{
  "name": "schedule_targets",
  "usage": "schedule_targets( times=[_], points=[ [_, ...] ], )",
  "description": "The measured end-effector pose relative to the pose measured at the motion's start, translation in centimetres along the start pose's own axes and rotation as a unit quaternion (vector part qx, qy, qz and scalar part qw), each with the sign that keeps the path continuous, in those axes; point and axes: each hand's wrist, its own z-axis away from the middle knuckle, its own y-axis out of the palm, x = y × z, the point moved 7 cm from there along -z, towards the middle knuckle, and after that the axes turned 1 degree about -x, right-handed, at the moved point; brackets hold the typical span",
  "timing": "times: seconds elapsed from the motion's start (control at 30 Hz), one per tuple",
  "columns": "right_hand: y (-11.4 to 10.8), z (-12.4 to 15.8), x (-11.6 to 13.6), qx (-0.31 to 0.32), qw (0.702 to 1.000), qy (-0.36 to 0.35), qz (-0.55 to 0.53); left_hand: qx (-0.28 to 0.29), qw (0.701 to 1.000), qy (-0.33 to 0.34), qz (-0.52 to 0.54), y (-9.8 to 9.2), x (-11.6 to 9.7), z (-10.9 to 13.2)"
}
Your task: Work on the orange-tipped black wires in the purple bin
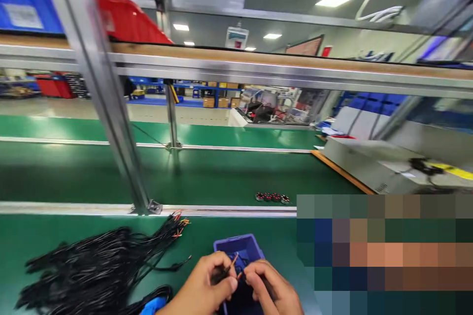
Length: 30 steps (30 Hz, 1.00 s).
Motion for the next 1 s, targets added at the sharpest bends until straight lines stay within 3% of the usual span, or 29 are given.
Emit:
schedule_targets(
  times=[0.17,0.4,0.63,0.77,1.0],
  points=[
    [-0.8,-0.6,2.0,-0.04,0.999,-0.01,-0.009,-0.012,0.999,0.021,-0.034,0.1,-0.2,0.5],
    [-1.1,-0.3,2.6,-0.036,0.998,-0.038,0.029,-0.011,0.995,0.062,-0.078,-0.2,0.4,0.0],
    [-1.3,-0.5,2.9,-0.042,0.996,-0.06,0.041,0.017,0.993,0.053,-0.104,-0.4,0.5,0.0],
    [-0.7,-0.4,2.9,-0.03,0.996,-0.073,0.049,-0.011,0.995,0.061,-0.078,-0.5,0.3,0.0],
    [-0.2,-0.2,1.6,-0.024,0.999,-0.037,0.02,-0.005,0.999,0.004,-0.046,0.0,0.9,-0.1]
  ],
)
